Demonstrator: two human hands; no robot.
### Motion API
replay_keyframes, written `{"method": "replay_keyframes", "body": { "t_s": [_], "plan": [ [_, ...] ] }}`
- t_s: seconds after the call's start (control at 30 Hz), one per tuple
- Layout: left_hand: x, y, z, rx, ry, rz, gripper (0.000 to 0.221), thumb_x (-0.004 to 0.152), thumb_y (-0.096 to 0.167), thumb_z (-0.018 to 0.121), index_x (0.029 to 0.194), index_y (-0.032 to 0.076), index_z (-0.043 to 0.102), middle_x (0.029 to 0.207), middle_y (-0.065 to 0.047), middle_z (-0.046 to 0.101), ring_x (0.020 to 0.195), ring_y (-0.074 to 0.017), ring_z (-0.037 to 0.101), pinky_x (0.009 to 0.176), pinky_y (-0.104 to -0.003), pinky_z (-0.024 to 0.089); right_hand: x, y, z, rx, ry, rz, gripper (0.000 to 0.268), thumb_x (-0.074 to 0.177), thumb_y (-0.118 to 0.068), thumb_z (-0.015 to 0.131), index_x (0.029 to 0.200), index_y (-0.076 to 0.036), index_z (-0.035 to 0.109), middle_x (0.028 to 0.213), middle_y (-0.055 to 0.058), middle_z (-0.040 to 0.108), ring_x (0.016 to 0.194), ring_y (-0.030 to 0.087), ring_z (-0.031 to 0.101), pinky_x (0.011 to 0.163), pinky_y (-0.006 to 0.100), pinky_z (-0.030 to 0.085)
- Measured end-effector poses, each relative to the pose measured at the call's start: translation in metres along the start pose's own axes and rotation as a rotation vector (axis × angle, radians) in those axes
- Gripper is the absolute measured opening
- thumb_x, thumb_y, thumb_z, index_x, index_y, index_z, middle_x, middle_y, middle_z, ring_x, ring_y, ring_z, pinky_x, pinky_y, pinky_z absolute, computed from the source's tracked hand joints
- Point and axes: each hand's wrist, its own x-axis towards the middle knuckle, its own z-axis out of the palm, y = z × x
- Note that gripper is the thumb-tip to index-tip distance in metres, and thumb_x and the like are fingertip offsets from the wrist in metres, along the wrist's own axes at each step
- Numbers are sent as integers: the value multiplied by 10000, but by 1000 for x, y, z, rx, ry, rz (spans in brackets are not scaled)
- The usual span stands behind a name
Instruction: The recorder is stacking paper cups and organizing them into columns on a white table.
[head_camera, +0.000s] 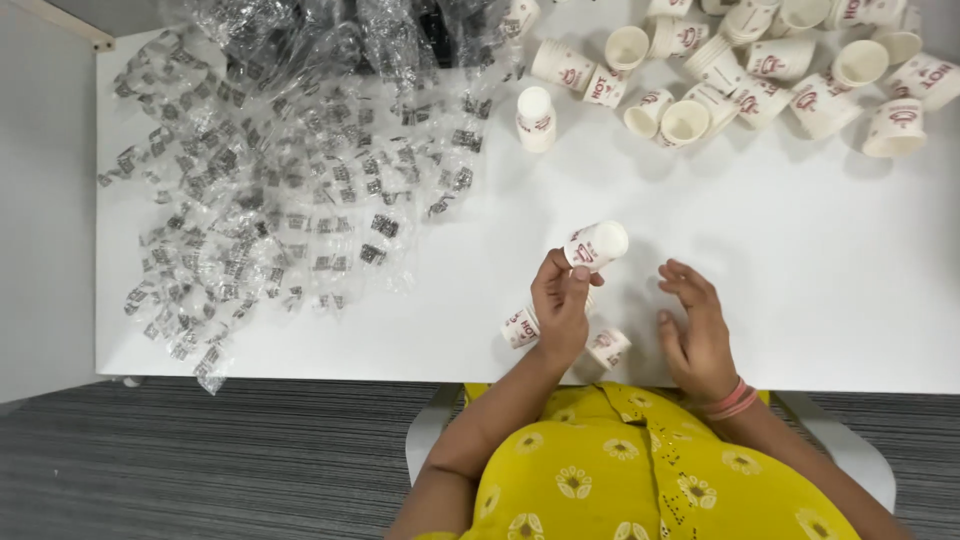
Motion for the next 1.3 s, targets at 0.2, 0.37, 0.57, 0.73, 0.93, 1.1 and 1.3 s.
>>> {"method": "replay_keyframes", "body": {
  "t_s": [0.2,0.37,0.57,0.73,0.93,1.1,1.3],
  "plan": [
    [10,22,-9,-7,-17,-20,134,1079,159,596,1017,41,585,1035,-55,696,891,-100,632,859,-298,545,2,-15,6,-214,-258,-306,568,875,-294,711,1339,-50,494,1430,240,498,1320,425,509,1082,468,458],
    [25,56,-47,93,79,10,112,1061,122,593,978,46,591,1013,-83,720,886,-127,632,850,-305,534,14,0,15,-350,-431,-427,473,818,-226,751,1249,-126,585,1274,147,587,1229,357,563,1059,487,478],
    [-4,61,-88,0,446,-14,113,1056,142,563,966,75,563,891,-45,656,974,-177,667,980,-331,540,50,-31,24,-398,-422,-304,533,824,-103,690,1346,-135,583,1272,123,603,1013,297,595,897,421,528],
    [-27,31,-79,-224,493,-42,123,1074,153,583,1023,49,541,851,-52,624,914,-223,656,912,-411,519,58,-37,39,-544,-490,-242,599,817,-204,702,1401,-156,577,1245,86,648,905,286,618,825,435,535],
    [10,61,-19,-450,171,-30,90,990,172,581,980,88,550,980,-76,707,942,-215,692,967,-530,557,58,-43,26,-580,-323,1,545,844,-357,734,1340,-159,628,1075,71,703,877,299,672,771,440,536],
    [13,-12,2,-405,-6,-147,109,1092,129,585,1094,21,595,929,-73,669,929,-201,678,927,-428,543,50,-26,20,-637,-310,148,535,825,-400,747,1296,-159,667,1087,73,702,793,299,705,723,427,564],
    [16,0,6,-89,117,14,119,1082,140,563,1021,38,568,933,-71,674,905,-185,676,890,-373,544,51,-37,-1,-409,-252,212,573,815,-306,767,1330,-95,632,1205,169,524,932,316,634,745,409,584]
  ]
}}
